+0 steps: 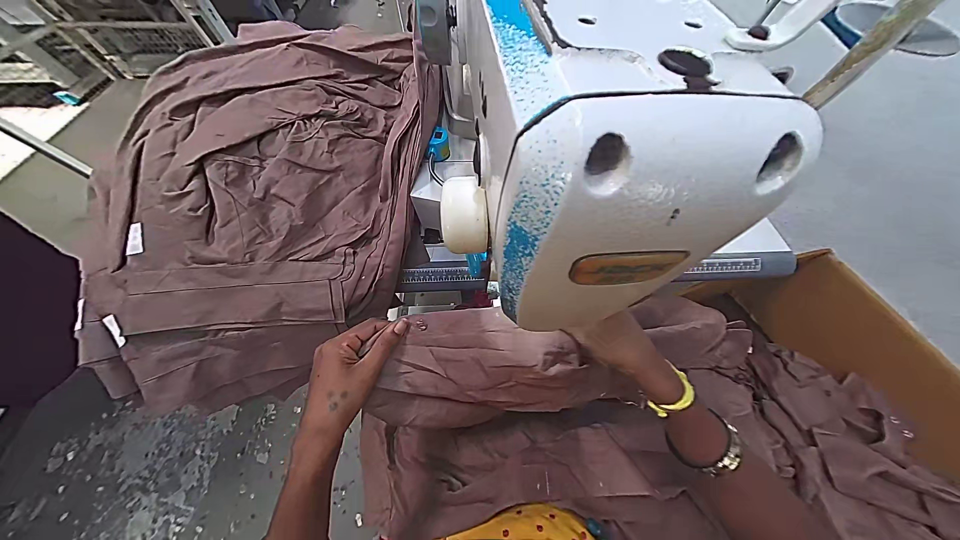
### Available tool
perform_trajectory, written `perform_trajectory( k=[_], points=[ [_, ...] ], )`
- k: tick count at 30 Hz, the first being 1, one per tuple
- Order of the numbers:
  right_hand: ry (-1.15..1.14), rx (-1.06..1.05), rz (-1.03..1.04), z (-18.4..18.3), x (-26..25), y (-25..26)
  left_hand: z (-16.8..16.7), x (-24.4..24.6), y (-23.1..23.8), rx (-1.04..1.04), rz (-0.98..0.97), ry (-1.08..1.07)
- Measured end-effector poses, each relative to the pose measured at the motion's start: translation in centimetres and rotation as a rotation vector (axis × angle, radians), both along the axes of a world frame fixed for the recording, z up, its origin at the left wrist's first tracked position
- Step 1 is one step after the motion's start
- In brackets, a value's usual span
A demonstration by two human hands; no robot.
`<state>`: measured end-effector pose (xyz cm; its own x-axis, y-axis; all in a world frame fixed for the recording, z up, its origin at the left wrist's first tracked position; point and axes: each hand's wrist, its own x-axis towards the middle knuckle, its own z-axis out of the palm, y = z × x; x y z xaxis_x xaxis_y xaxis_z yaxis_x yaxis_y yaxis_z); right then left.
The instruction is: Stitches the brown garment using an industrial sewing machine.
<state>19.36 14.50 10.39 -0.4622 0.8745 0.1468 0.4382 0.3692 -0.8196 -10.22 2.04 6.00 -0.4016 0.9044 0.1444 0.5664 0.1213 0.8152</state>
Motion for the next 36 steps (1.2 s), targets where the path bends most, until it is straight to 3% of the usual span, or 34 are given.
perform_trajectory(
  k=[5,8,11,13,15,18,23,26,30,34,36],
  points=[
    [-0.089,0.252,-0.088,-1.2,2.8,0.6,1.4,1.6,1.6,0.069,-0.044,0.088],
    [-0.271,0.478,-0.228,-2.1,4.9,2.1,0.1,1.9,2.0,0.070,-0.031,0.281],
    [-0.422,0.493,-0.346,-2.4,6.9,4.3,-1.4,3.0,2.4,0.156,-0.129,0.431],
    [-0.434,0.600,-0.372,-2.7,6.8,5.6,-1.4,4.4,2.7,0.188,-0.261,0.326],
    [-0.465,0.627,-0.330,-2.9,5.9,6.7,-0.7,6.1,3.2,0.151,-0.375,0.040],
    [-0.527,0.629,-0.257,-3.6,4.6,8.2,0.6,8.4,4.2,0.068,-0.334,-0.216],
    [-0.398,0.742,-0.338,-4.8,4.7,8.5,0.5,9.9,4.4,-0.100,-0.183,-0.266],
    [-0.219,0.833,-0.421,-5.3,5.9,8.2,-0.3,9.9,4.2,-0.058,-0.181,-0.317],
    [-0.047,0.770,-0.413,-4.8,6.6,6.4,0.3,10.0,4.5,-0.065,-0.130,-0.349],
    [-0.039,0.677,-0.366,-2.7,5.1,4.6,0.5,9.5,5.1,-0.095,-0.152,-0.316],
    [-0.082,0.744,-0.313,-1.4,3.9,4.0,0.8,9.2,5.1,-0.086,-0.188,-0.212]
  ],
)
